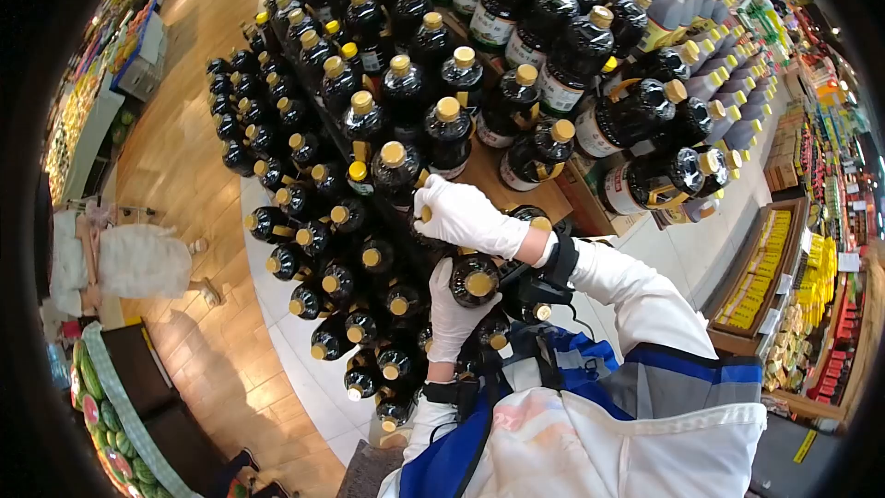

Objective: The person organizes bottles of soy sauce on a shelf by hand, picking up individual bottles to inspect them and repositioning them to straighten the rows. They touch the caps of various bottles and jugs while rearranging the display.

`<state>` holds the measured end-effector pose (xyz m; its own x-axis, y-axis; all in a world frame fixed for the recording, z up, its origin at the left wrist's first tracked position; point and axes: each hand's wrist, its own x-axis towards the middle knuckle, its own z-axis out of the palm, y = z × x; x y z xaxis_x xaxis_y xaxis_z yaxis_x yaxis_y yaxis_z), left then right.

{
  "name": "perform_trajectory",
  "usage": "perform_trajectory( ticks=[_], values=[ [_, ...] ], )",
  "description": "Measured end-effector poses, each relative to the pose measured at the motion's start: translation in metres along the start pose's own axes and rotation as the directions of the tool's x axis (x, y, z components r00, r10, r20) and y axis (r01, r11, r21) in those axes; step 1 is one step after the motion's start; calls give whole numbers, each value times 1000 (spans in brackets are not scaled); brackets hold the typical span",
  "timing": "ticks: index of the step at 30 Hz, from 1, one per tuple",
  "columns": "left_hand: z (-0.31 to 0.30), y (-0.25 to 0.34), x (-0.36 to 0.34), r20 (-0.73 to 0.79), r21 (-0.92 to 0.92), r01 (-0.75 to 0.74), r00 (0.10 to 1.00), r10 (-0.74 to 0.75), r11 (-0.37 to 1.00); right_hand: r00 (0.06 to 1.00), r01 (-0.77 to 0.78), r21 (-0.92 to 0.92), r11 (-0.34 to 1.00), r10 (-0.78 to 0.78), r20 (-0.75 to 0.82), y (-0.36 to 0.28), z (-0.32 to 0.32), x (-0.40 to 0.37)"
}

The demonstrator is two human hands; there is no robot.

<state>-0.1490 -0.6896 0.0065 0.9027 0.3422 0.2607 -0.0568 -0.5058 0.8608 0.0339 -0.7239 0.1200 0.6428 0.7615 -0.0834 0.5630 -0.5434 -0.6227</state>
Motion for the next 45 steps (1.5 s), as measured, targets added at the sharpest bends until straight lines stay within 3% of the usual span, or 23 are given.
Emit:
perform_trajectory(
  ticks=[3,4,8,11,12,15,17,18,19,21,23,24,26,27,31,33,37,39,44,45],
  values=[
    [1,0,-4,19,-13,27,999,-27,1000,987,147,-69,987,-142,76,3,-21,-7],
    [1,0,-4,16,-6,18,1000,-18,1000,993,118,-87,989,-114,42,6,-31,-10],
    [4,3,-10,24,1,77,997,-77,997,939,-38,-259,965,-55,-340,52,-80,-22],
    [-11,30,-5,102,8,298,949,-298,954,858,-186,-373,909,-34,-512,111,-112,-43],
    [-15,37,-5,100,-35,319,944,-314,947,869,-260,-400,879,32,-493,126,-119,-51],
    [-20,51,-9,58,96,221,972,-227,971,875,-158,-349,924,-33,-484,154,-122,-70],
    [-10,54,-9,-89,63,40,995,-35,997,909,-163,-242,956,50,-415,166,-119,-76],
    [-3,63,-4,-139,174,-4,990,28,985,918,-168,-225,960,69,-390,166,-118,-76],
    [4,66,3,-190,201,-81,974,120,976,912,-108,-238,965,1,-410,172,-113,-75],
    [12,84,23,-144,344,-166,963,227,924,913,-72,-259,963,-41,-407,181,-105,-73],
    [21,104,47,27,429,-301,947,321,852,894,-50,-280,959,-82,-441,187,-100,-74],
    [28,113,59,81,368,-322,946,315,872,888,-52,-300,953,-94,-451,188,-99,-76],
    [45,126,79,156,360,-254,965,211,898,865,-63,-340,938,-118,-487,186,-96,-78],
    [51,132,86,193,387,-191,973,123,902,903,-108,-321,941,-42,-427,180,-102,-80],
    [84,139,102,189,368,-167,977,102,915,909,-111,-307,945,-29,-415,183,-100,-85],
    [98,133,103,218,336,-84,976,9,938,908,-79,-300,951,-55,-415,182,-100,-92],
    [106,117,103,132,315,-75,991,35,946,895,-104,-344,933,-63,-442,168,-98,-107],
    [113,112,104,42,304,-93,996,85,948,933,-140,-318,938,17,-359,167,-94,-114],
    [129,102,95,-100,248,-74,990,102,966,960,-154,-126,980,118,-253,159,-95,-129],
    [130,98,93,-121,230,-70,988,100,971,951,-130,-68,989,105,-290,161,-92,-131]
  ],
)
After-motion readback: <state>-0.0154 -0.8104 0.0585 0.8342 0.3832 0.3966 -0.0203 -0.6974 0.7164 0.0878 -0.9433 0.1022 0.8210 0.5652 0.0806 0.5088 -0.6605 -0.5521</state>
